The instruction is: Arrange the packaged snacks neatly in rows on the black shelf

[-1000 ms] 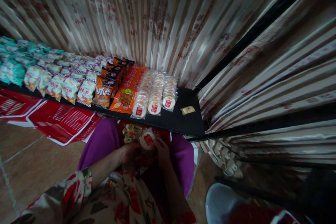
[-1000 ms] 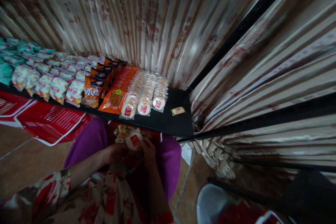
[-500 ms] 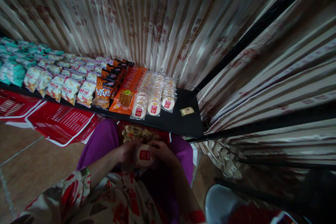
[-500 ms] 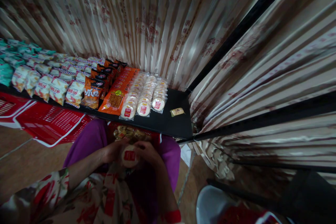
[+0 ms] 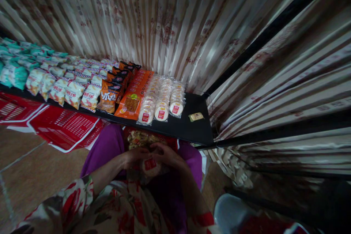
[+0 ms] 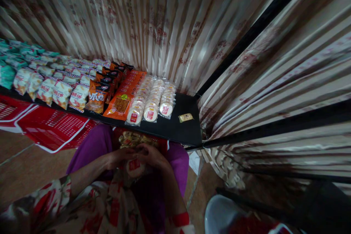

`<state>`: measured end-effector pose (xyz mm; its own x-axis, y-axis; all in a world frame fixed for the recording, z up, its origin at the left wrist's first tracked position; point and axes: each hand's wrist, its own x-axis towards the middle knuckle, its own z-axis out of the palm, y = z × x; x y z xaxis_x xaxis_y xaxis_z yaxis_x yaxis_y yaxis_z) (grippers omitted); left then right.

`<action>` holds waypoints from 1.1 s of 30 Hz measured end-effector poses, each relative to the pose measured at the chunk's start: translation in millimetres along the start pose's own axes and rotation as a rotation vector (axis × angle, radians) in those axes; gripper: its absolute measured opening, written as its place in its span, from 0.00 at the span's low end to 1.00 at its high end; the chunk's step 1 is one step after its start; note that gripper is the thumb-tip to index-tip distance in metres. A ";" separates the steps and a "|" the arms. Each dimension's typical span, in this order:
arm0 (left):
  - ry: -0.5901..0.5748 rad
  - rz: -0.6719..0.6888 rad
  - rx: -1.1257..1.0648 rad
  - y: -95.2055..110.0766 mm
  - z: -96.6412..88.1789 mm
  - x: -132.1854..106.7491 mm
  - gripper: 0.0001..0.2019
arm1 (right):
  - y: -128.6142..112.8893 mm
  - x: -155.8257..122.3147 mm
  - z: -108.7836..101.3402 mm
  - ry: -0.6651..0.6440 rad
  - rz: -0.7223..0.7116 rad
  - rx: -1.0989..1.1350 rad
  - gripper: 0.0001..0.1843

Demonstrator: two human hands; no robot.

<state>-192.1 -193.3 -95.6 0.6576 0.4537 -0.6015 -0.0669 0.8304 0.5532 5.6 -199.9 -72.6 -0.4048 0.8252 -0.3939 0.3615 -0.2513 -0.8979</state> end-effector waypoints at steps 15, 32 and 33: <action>0.165 0.169 -0.151 -6.7 2.9 13.2 0.23 | 10.8 -3.9 4.5 0.340 0.015 0.161 0.25; 0.306 0.318 -0.174 -11.4 -1.2 33.1 0.23 | 24.1 -7.5 19.1 0.481 -0.037 0.333 0.21; 0.328 0.326 -0.169 -9.8 0.6 33.0 0.23 | 24.2 -8.2 19.5 0.495 -0.048 0.315 0.21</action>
<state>-169.3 -186.7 -120.5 0.3129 0.7539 -0.5777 -0.3685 0.6570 0.6577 1.3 -222.6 -94.9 0.0528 0.9582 -0.2810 0.0548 -0.2838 -0.9573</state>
